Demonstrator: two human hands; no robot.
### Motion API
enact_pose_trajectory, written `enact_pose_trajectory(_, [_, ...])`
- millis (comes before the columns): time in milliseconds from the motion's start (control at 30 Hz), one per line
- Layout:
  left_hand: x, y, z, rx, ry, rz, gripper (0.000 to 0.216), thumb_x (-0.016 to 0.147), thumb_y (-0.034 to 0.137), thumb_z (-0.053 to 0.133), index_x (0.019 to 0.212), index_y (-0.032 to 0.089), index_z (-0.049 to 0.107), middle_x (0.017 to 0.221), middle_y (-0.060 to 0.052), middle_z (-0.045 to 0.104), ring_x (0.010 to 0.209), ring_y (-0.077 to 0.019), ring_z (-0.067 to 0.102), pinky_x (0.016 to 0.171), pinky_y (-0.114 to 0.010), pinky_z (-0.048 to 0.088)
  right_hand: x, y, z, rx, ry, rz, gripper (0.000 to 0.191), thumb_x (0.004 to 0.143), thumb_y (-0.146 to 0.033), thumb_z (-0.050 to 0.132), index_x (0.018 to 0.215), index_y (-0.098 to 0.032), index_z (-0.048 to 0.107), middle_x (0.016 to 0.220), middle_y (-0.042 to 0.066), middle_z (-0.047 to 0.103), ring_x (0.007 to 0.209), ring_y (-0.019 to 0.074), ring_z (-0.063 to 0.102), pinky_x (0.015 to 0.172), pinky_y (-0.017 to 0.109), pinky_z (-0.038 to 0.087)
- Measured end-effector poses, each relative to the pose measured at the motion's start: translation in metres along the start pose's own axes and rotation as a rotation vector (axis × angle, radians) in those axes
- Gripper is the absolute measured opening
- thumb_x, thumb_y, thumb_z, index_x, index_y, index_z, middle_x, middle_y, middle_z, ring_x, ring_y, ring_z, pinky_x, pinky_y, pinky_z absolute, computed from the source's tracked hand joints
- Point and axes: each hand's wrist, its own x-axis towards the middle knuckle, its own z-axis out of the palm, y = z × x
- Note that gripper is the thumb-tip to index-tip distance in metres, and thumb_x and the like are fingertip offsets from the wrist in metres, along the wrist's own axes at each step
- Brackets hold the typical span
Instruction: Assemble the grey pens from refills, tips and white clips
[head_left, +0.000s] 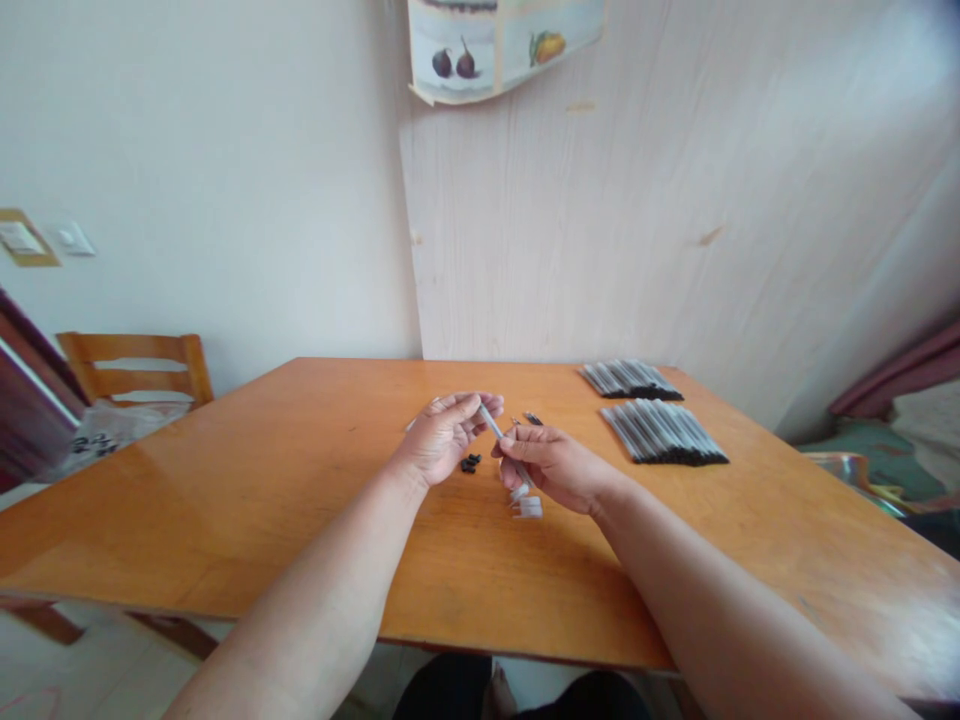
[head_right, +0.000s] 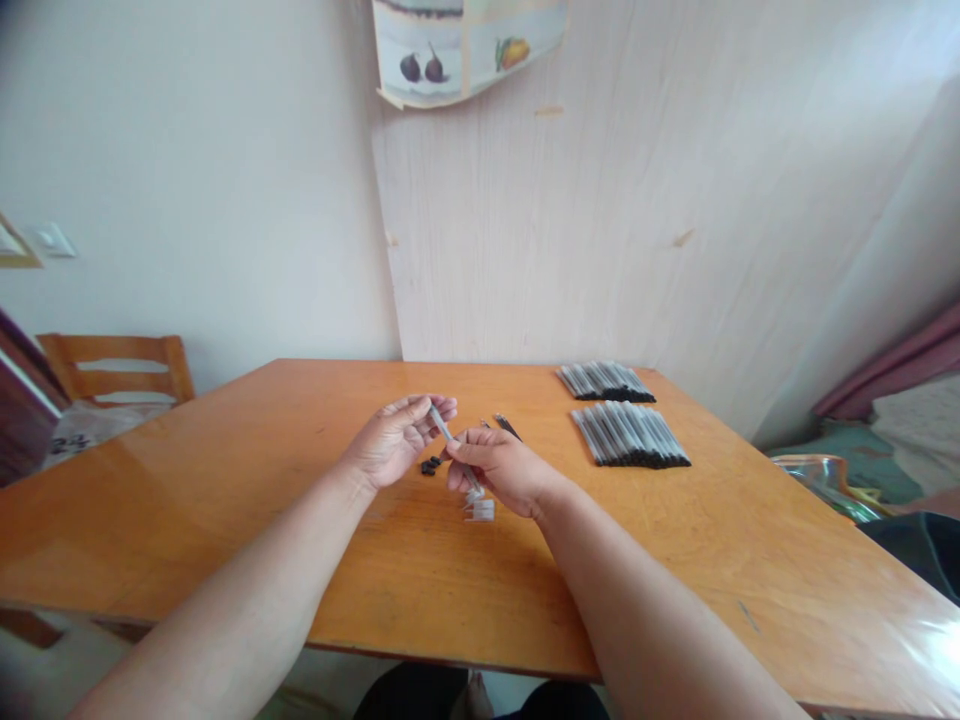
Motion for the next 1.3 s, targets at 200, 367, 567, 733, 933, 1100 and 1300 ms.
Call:
enact_pose_trajectory(200, [-0.002,0.003,-0.002,-0.043,-0.066,-0.011,0.016,0.078,0.022,0.070,0.090,0.013,0.070,0.103,-0.011,0.072,0.103,-0.0216,0.065,0.098,-0.036,0.043,0.000,0.001,-0.003,0.121,-0.054,0.050,0.026,0.078,-0.043,0.067,0.083,-0.017,0.066,0.062,0.002,0.062,0.054,0.0121,0.052,0.055,0.025,0.039])
enact_pose_trajectory(367, [-0.001,0.002,-0.004,-0.058,-0.085,-0.012,0.015,0.078,0.022,0.069,0.090,0.014,0.070,0.102,-0.010,0.072,0.103,-0.0210,0.065,0.098,-0.036,0.043,-0.001,0.000,0.000,0.164,-0.089,0.035,0.025,0.079,-0.041,0.067,0.082,-0.017,0.066,0.060,0.002,0.063,0.054,0.0116,0.053,0.055,0.024,0.038])
enact_pose_trajectory(567, [0.000,0.002,-0.002,-0.005,-0.067,-0.021,0.022,0.080,0.031,0.067,0.094,0.014,0.069,0.104,-0.011,0.071,0.099,-0.0202,0.065,0.092,-0.034,0.044,0.000,-0.006,0.001,0.134,-0.062,0.057,0.024,0.079,-0.040,0.067,0.085,-0.018,0.063,0.065,0.003,0.066,0.055,0.0120,0.055,0.057,0.024,0.041])
enact_pose_trajectory(733, [0.004,0.000,-0.007,0.350,0.062,0.002,0.033,0.078,0.043,0.066,0.098,0.017,0.068,0.097,-0.010,0.071,0.088,-0.0187,0.064,0.078,-0.030,0.044,0.008,0.000,-0.015,0.119,0.137,0.021,0.023,0.076,-0.038,0.068,0.080,-0.016,0.065,0.073,0.004,0.065,0.061,0.0116,0.054,0.056,0.024,0.039])
enact_pose_trajectory(933, [0.008,-0.011,-0.027,1.038,0.060,0.228,0.011,0.067,0.031,0.071,0.063,0.022,0.065,0.070,-0.002,0.062,0.090,-0.0234,0.059,0.090,-0.035,0.039,0.015,0.006,-0.027,0.076,0.408,-0.083,0.024,0.069,-0.039,0.073,0.075,-0.016,0.065,0.058,-0.003,0.049,0.051,0.0079,0.037,0.047,0.023,0.027])
enact_pose_trajectory(1100, [0.007,-0.017,-0.038,1.430,-0.051,0.248,0.006,0.064,0.023,0.067,0.070,0.024,0.066,0.089,-0.007,0.065,0.119,-0.0313,0.048,0.096,-0.039,0.035,0.016,0.007,-0.030,0.157,0.441,-0.064,0.027,0.065,-0.037,0.076,0.071,-0.017,0.059,0.061,-0.004,0.050,0.052,0.0069,0.037,0.048,0.023,0.028])
enact_pose_trajectory(1300, [0.007,-0.021,-0.037,1.542,-0.043,0.244,0.009,0.070,0.023,0.062,0.078,0.022,0.066,0.088,-0.007,0.064,0.091,-0.0253,0.057,0.082,-0.036,0.040,0.018,0.013,-0.043,0.125,0.512,-0.050,0.026,0.064,-0.035,0.075,0.071,-0.017,0.058,0.062,-0.002,0.052,0.051,0.0072,0.039,0.045,0.022,0.028])
